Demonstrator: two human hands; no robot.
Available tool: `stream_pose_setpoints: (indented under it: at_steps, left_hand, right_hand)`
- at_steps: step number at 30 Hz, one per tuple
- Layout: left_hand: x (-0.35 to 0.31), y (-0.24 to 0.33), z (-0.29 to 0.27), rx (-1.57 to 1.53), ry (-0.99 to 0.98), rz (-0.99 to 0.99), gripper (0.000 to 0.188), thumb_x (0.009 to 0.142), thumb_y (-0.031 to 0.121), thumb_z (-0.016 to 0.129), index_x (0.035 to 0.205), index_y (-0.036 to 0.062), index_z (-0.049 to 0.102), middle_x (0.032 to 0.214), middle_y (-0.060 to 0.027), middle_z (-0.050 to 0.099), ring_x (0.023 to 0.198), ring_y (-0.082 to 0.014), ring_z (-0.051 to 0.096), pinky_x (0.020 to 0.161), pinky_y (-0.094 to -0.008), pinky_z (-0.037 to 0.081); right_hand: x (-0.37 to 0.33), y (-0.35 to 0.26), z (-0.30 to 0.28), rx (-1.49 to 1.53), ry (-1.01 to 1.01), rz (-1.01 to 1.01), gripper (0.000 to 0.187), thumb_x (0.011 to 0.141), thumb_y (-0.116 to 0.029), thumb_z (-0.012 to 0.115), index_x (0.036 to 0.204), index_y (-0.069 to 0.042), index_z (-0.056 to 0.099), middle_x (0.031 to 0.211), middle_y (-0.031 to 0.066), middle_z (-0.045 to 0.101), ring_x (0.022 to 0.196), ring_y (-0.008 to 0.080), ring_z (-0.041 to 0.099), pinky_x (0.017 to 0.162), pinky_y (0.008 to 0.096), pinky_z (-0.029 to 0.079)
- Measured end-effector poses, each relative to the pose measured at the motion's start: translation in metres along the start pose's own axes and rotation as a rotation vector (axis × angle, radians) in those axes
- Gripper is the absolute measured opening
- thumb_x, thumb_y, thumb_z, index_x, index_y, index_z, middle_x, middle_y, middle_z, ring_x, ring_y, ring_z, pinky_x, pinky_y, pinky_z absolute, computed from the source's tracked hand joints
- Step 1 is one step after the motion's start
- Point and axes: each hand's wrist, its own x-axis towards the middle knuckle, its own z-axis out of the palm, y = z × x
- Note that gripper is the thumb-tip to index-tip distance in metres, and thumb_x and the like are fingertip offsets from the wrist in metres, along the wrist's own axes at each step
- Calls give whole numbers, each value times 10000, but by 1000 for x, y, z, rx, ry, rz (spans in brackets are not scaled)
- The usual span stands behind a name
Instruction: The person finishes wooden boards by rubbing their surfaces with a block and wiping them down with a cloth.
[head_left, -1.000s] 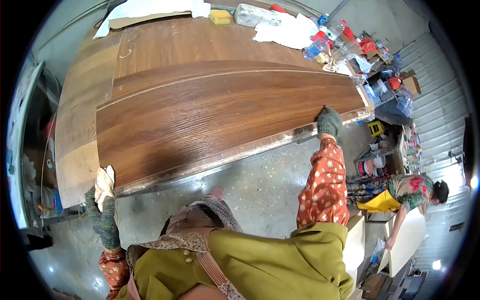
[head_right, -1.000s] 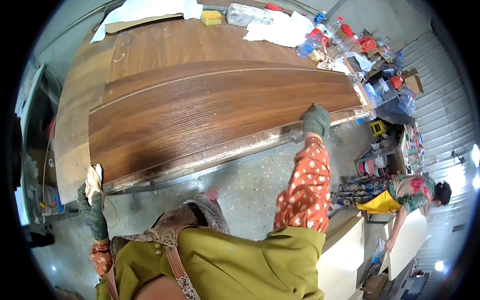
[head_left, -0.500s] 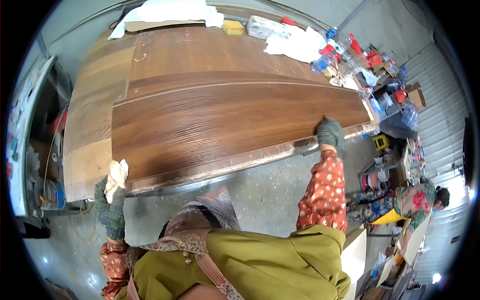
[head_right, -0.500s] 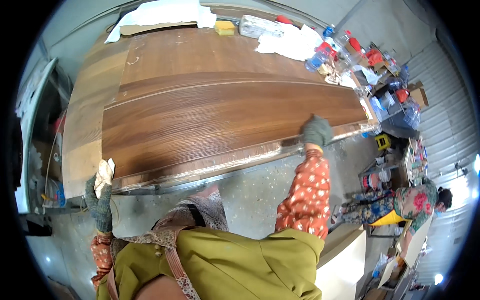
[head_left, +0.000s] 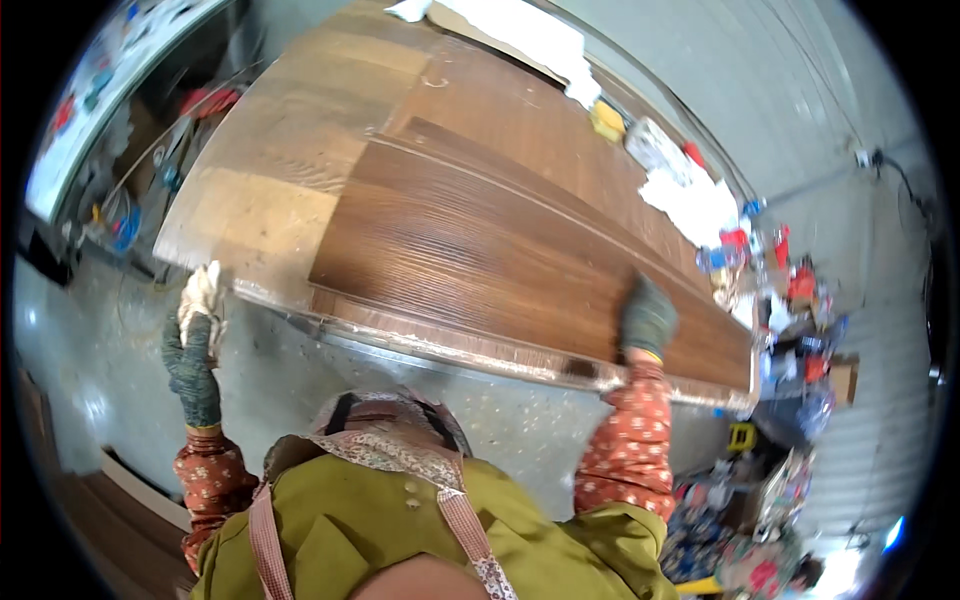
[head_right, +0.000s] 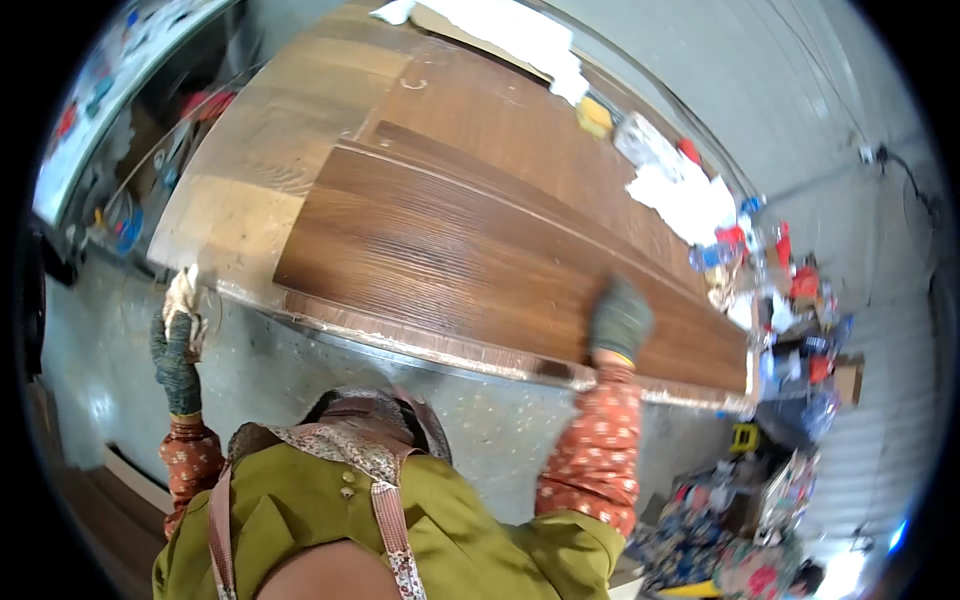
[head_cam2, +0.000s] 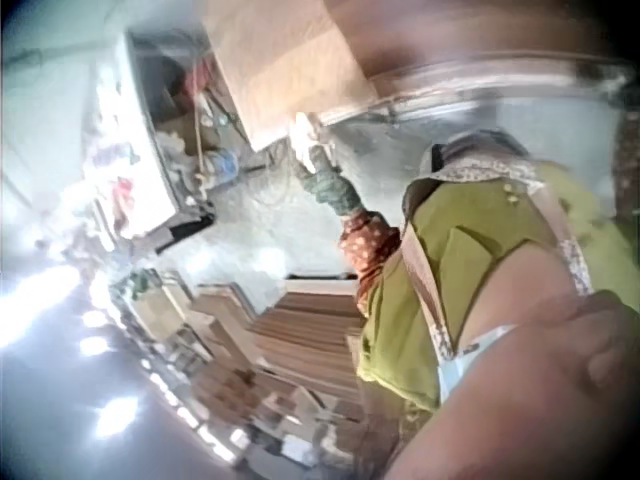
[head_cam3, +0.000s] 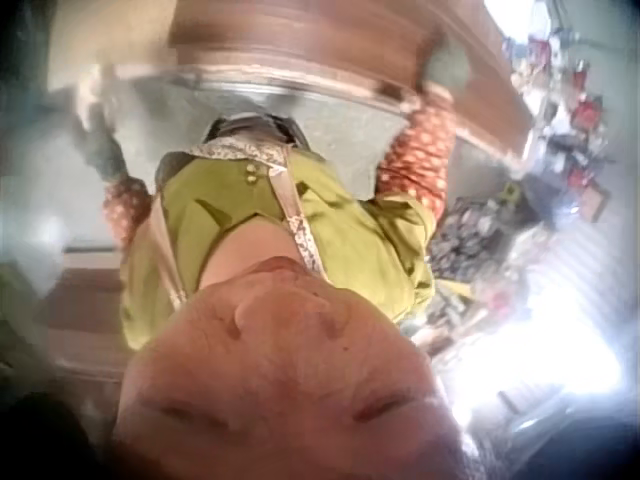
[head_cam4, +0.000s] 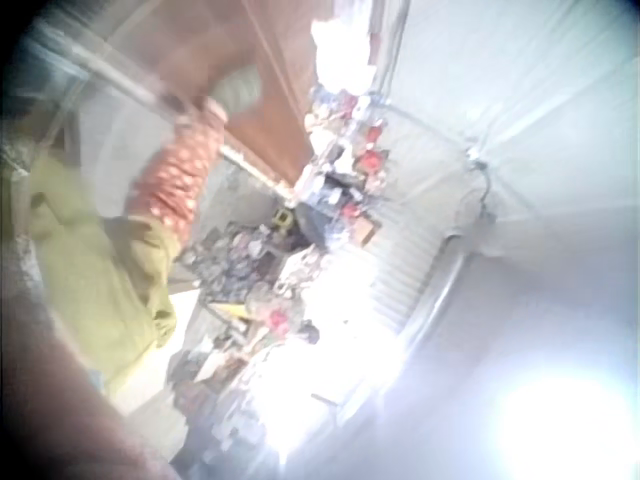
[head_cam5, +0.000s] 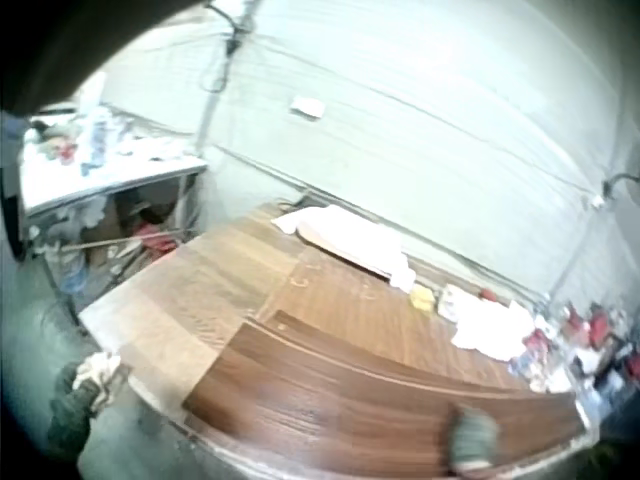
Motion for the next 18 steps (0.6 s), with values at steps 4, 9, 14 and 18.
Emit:
stream_pose_setpoints:
  at_steps: [4, 9, 14, 18]
  left_hand:
    - [-15, 1, -31, -100, 136, -26, 400, 875, 127, 624, 1235, -7, 515, 1138, -87, 568, 986, -175, 573, 855, -331, 504]
    - [-15, -17, -12, -88, 78, 80, 385, 905, 156, 576, 1256, 22, 494, 1194, -87, 540, 1041, -206, 567, 891, -381, 498]
    - [-30, 11, 13, 341, 2, 319, 355, 907, 142, 577, 1231, 14, 508, 1158, -84, 548, 1029, -201, 565, 893, -375, 490]
    - [-52, -1, -36, -117, 233, 54, 325, 900, 161, 593, 1180, 4, 540, 1104, -83, 575, 981, -175, 575, 854, -318, 499]
  right_hand:
    - [25, 40, 13, -192, -366, 329, 235, 868, -248, 531, 852, -113, 724, 845, 165, 689, 800, 325, 678, 657, 442, 536]
    - [60, -224, -13, 373, 80, -463, 162, 843, -165, 518, 872, -93, 660, 757, 135, 642, 699, 339, 628, 636, 435, 501]
    - [17, -338, -62, 711, 184, -921, 166, 790, -140, 533, 933, -101, 609, 795, 145, 620, 732, 348, 595, 641, 476, 457]
    - [80, -269, -29, 296, -150, -470, 119, 793, -156, 547, 891, -114, 601, 767, 131, 611, 721, 344, 596, 632, 463, 461]
